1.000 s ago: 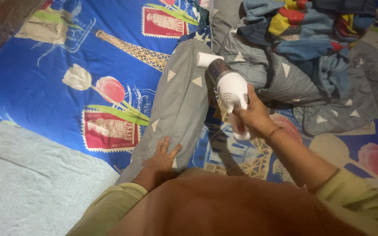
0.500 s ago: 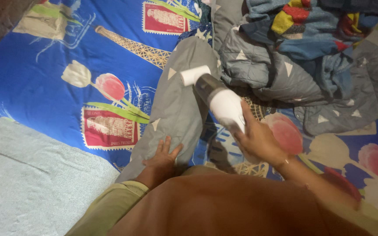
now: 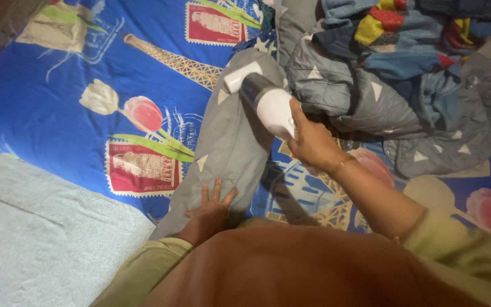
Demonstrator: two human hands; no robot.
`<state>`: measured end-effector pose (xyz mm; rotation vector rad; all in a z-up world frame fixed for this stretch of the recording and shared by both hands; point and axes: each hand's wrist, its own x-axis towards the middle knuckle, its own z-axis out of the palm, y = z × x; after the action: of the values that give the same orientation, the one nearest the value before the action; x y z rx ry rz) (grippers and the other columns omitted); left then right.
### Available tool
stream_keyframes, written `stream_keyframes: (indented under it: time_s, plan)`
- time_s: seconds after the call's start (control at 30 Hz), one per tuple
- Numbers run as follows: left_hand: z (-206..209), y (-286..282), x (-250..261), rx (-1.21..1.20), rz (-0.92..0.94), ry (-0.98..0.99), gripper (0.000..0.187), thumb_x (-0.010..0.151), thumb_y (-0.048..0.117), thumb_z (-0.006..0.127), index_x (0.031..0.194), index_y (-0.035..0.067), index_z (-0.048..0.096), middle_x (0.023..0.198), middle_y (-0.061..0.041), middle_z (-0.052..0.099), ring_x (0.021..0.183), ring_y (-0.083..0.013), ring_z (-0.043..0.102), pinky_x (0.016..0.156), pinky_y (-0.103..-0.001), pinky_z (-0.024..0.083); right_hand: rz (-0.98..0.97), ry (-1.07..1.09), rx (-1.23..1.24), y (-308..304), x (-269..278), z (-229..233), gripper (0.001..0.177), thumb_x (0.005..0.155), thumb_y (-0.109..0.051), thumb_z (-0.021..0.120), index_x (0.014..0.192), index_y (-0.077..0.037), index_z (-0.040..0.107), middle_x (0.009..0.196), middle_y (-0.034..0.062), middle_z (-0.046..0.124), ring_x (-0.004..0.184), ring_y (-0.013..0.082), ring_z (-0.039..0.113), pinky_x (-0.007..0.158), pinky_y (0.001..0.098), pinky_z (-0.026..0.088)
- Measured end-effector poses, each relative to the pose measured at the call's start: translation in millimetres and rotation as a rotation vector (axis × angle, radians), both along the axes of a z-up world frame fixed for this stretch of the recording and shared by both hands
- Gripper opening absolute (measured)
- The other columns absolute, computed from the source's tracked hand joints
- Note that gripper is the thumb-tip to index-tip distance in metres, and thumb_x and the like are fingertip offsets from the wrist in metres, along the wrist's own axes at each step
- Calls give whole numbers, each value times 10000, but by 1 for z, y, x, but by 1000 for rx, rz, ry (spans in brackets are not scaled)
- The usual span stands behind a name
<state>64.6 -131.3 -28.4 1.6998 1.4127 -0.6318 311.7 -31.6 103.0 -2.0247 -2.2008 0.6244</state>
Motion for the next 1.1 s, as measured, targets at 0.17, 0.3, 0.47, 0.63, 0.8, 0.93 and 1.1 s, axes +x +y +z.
stream_keyframes:
  time_s: [0.17,0.3,0.47,0.63,0.8,0.93,1.1]
  plan:
    - [8,-1,2,20,45,-9,997,841,516,792,1585,519,129,1729,-3,-196,1595,-388,-106,1023,-897,233,-29,-26,-145,-49,2,42,864,980,-353,634,1632,-140,108,965,299,724,902,464,707,858,509,537]
    - [8,2,-2,-15,16,-1,1043,837,429,822,1593,521,109,1722,-2,-226,1594,-380,-107,1033,-879,239,-156,63,-287,-79,4,62,906,915,-349,652,1636,-188,127,1061,243,737,965,339,748,885,421,558]
    - [2,2,-4,-25,50,2,1018,864,387,803,1591,540,107,1721,22,-247,1594,-381,-111,1045,-876,226,33,528,-24,-115,25,61,765,925,-228,691,1576,-53,330,1348,257,661,1222,290,630,986,379,456]
    - [7,3,-1,-33,63,23,1068,839,384,831,1589,540,87,1725,24,-247,1598,-381,-114,1048,-870,237,-58,375,-80,-126,19,63,691,916,-217,684,1550,-123,426,1232,219,716,1116,221,667,951,330,485]
    - [13,-3,15,51,122,76,937,916,420,742,1603,472,107,1729,-57,-164,1580,-443,-57,1045,-874,191,-269,43,-265,-101,4,46,727,1008,-258,638,1652,-227,303,1277,250,695,1106,272,699,978,335,522]
    - [-2,-1,41,250,201,117,839,954,280,627,1628,349,132,1700,-169,-17,1525,-464,99,1003,-869,186,-18,636,246,-73,14,-1,729,961,-31,700,1603,-45,354,1477,259,557,1247,277,582,979,386,486]
    - [-25,4,38,618,135,198,522,974,261,506,1479,145,450,1555,-143,420,1387,-389,437,1040,-868,171,-481,811,26,-78,20,8,781,911,-61,693,1610,-156,359,1335,103,646,737,104,577,600,276,523]
